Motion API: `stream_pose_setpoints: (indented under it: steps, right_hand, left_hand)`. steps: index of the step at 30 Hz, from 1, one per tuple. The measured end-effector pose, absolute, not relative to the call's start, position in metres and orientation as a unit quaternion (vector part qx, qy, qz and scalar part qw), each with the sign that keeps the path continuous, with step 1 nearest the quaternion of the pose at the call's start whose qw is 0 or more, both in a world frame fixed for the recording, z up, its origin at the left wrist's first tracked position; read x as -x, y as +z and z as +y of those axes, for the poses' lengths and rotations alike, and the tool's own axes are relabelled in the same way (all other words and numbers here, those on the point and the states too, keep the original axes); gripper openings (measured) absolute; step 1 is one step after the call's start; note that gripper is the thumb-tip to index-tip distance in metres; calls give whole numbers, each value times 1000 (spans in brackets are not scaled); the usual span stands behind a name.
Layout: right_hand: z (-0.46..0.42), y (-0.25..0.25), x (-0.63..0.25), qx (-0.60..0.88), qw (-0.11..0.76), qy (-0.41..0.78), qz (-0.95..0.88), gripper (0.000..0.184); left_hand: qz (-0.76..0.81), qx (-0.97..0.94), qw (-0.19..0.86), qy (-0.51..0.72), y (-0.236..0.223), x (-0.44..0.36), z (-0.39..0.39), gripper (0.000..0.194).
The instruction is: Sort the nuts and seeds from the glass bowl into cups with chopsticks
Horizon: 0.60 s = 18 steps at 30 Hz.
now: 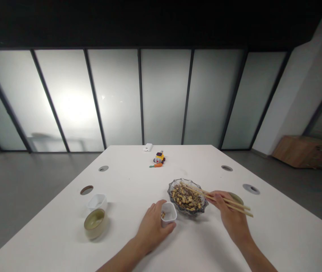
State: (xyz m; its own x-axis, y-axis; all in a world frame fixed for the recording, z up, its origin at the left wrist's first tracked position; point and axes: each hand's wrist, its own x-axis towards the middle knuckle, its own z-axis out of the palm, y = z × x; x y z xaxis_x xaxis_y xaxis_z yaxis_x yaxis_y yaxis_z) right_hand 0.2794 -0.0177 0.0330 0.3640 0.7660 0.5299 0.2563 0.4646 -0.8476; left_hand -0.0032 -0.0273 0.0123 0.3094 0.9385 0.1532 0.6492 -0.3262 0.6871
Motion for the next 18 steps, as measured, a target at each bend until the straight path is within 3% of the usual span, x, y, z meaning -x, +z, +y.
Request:
stream_pose_setpoints:
  steps: [3,7,18]
  right_hand:
    - [-19,39,-276,433,705,325,-458,43]
    - [-20,40,-275,439,690,362,-448,46]
    - [-24,22,-263,510,595,123,-609,43]
  left_hand:
    - [523,-764,261,274,13,3,-28,62]
    - [521,-763,262,278,12,3,-28,64]
    - [520,-763,261,282,8,2,-26,63]
